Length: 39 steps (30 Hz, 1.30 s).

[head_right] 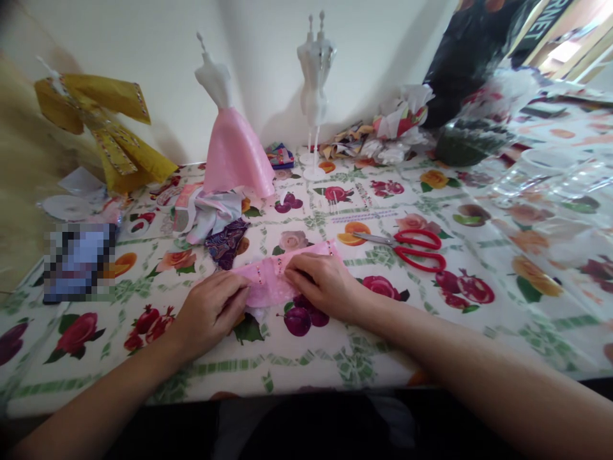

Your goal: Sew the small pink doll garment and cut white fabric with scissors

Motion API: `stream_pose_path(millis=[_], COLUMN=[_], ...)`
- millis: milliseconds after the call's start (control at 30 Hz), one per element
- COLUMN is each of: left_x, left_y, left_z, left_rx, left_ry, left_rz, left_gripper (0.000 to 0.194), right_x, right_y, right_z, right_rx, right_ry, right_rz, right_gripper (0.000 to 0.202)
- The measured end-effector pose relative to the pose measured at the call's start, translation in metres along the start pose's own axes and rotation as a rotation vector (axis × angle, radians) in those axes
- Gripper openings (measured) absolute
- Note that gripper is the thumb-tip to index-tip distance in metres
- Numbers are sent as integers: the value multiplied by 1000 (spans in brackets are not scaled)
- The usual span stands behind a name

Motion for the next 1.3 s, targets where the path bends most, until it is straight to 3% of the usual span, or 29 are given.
stream_pose_path(millis=[133, 233, 367, 433, 667, 833, 1000, 1167, 1300], left_x=[-2, -3, -4, -5, -4, 7, 11, 8, 6], left_y=[-1, -6, -16, -18, -9, 0, 4, 4, 2], left_z=[6, 7, 2, 2, 17, 5, -11, -19, -16], left_rx=[-7, 22, 60, 43, 8, 109, 197, 280, 279], left_ry=[-33, -53, 68, 126, 7, 112, 217, 241, 207], left_rz=[21, 28, -24, -20, -34, -54, 3, 19, 17], left_gripper=[17, 15, 18, 24, 24, 38, 57, 61, 62], right_x=[-4, -8, -13, -14, -10, -5, -2, -2, -4], right_y=[5, 12, 18, 20, 15, 12, 8, 4, 7], right_z=[-3, -5, -4, 0, 8, 1, -10, -16, -11], right_rx=[-42, -96, -163, -130, -156, -304, -435, -469, -451], right_ry=[-9, 56, 165, 173, -68, -73, 21, 105, 75], right_rz=[51, 139, 193, 218, 265, 244, 234, 214, 202], right_gripper=[23, 22, 34, 31, 22, 33, 40, 44, 45])
Point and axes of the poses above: each hand's wrist, its own x-axis towards the middle knuckle, its own z-axis out of the back of the hand, y = z × x, the point moved 4 cm from there along x, towards the middle knuckle, and after that the axes turned 13 degrees about y, right-handed, at the moved point
